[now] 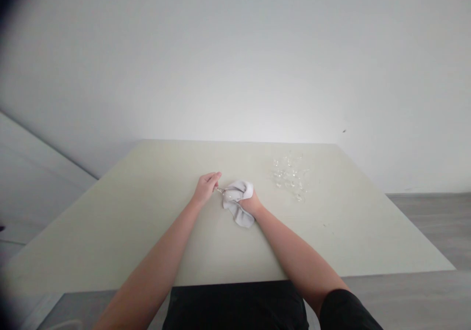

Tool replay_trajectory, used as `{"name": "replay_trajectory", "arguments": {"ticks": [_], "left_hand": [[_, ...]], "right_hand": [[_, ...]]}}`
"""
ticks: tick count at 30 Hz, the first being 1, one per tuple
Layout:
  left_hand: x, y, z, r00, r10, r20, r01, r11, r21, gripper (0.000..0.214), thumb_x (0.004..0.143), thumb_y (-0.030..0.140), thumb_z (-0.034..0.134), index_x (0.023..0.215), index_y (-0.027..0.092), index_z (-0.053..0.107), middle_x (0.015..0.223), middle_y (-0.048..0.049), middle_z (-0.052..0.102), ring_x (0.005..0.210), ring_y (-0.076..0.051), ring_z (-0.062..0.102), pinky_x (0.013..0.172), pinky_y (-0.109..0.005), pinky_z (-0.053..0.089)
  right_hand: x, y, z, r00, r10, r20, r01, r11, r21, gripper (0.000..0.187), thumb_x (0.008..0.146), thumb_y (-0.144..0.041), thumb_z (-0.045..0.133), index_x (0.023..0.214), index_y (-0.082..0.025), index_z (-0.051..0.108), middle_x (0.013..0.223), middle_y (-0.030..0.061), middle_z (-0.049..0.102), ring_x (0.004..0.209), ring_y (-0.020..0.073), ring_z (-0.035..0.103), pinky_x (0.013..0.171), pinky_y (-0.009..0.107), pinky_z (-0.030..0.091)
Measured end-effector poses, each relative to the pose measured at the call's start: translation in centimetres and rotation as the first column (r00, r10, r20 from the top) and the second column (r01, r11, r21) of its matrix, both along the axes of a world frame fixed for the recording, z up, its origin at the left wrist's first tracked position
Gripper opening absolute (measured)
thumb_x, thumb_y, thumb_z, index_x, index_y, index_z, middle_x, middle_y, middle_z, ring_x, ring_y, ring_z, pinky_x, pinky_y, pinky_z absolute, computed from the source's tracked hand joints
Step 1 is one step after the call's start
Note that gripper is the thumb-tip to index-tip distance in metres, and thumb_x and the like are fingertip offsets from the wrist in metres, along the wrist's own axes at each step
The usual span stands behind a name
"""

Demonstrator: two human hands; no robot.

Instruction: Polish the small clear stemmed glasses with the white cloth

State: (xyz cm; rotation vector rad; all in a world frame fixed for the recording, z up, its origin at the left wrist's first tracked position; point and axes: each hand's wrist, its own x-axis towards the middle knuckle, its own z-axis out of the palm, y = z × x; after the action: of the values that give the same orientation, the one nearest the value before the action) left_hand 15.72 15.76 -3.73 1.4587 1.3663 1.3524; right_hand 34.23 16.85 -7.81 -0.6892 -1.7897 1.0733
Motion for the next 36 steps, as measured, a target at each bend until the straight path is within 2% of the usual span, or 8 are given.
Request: {"name": "replay_trajectory", "arguments": {"ticks": [4, 10, 18, 25, 36], "left_hand": [[-0.01, -0.05, 0.21, 1.000, 0.002, -0.006, -0.002, 1.000, 0.000, 0.050, 0.082, 0.059, 0.055, 0.053, 0.021, 0.040, 0.045, 0.0044, 0.036, 0.045, -0.010, 0.032, 0.047, -0.026, 0.024], [-0.02, 0.01, 0.09, 1.000, -0.010, 0.020, 0.010, 1.000, -0.004, 0.050, 0.081, 0.059, 0.056, 0.053, 0.021, 0.040, 0.046, 0.0044, 0.037, 0.045, -0.009, 0.032, 0.047, -0.026, 0.024], [0.00, -0.17, 0.26, 1.000, -0.005, -0.008, 0.005, 1.000, 0.009, 0.049, 0.083, 0.056, 0.055, 0.052, 0.020, 0.040, 0.046, 0.0039, 0.039, 0.046, -0.009, 0.034, 0.048, -0.026, 0.026], [0.03, -0.09, 0.11, 1.000, 0.001, 0.002, -0.001, 1.000, -0.005, 0.049, 0.082, 0.057, 0.056, 0.053, 0.021, 0.040, 0.047, 0.0039, 0.039, 0.046, -0.009, 0.033, 0.047, -0.026, 0.025], [0.00, -0.07, 0.01, 1.000, 0.010, -0.008, -0.010, 1.000, -0.003, 0.050, 0.082, 0.058, 0.056, 0.052, 0.021, 0.041, 0.047, 0.0037, 0.040, 0.046, -0.010, 0.035, 0.048, -0.026, 0.026]], "right_hand": [[-0.08, -0.24, 0.16, 0.999, -0.043, 0.018, 0.044, 0.999, -0.015, 0.018, 0.076, -0.033, 0.070, 0.084, -0.017, 0.072, 0.083, 0.0068, 0.074, 0.079, 0.0211, 0.069, 0.073, 0.033, 0.057], [-0.14, -0.19, 0.28, 0.998, -0.043, 0.038, 0.042, 0.999, 0.020, 0.014, 0.077, -0.030, 0.067, 0.081, -0.017, 0.070, 0.079, 0.0050, 0.073, 0.074, 0.0186, 0.067, 0.070, 0.030, 0.055], [0.07, -0.07, -0.08, 0.999, -0.023, 0.039, 0.022, 0.999, 0.027, 0.020, 0.074, -0.032, 0.069, 0.086, -0.017, 0.071, 0.084, 0.0065, 0.073, 0.078, 0.0209, 0.068, 0.075, 0.034, 0.055], [0.19, 0.18, 0.02, 0.997, -0.043, 0.066, 0.040, 0.998, 0.050, 0.016, 0.075, -0.030, 0.067, 0.084, -0.018, 0.070, 0.083, 0.0061, 0.074, 0.079, 0.0211, 0.068, 0.077, 0.035, 0.055], [0.22, 0.27, -0.12, 0.998, -0.026, 0.057, 0.024, 0.999, 0.034, 0.020, 0.073, -0.034, 0.070, 0.084, -0.018, 0.070, 0.083, 0.0053, 0.073, 0.078, 0.0202, 0.067, 0.074, 0.033, 0.054]]}}
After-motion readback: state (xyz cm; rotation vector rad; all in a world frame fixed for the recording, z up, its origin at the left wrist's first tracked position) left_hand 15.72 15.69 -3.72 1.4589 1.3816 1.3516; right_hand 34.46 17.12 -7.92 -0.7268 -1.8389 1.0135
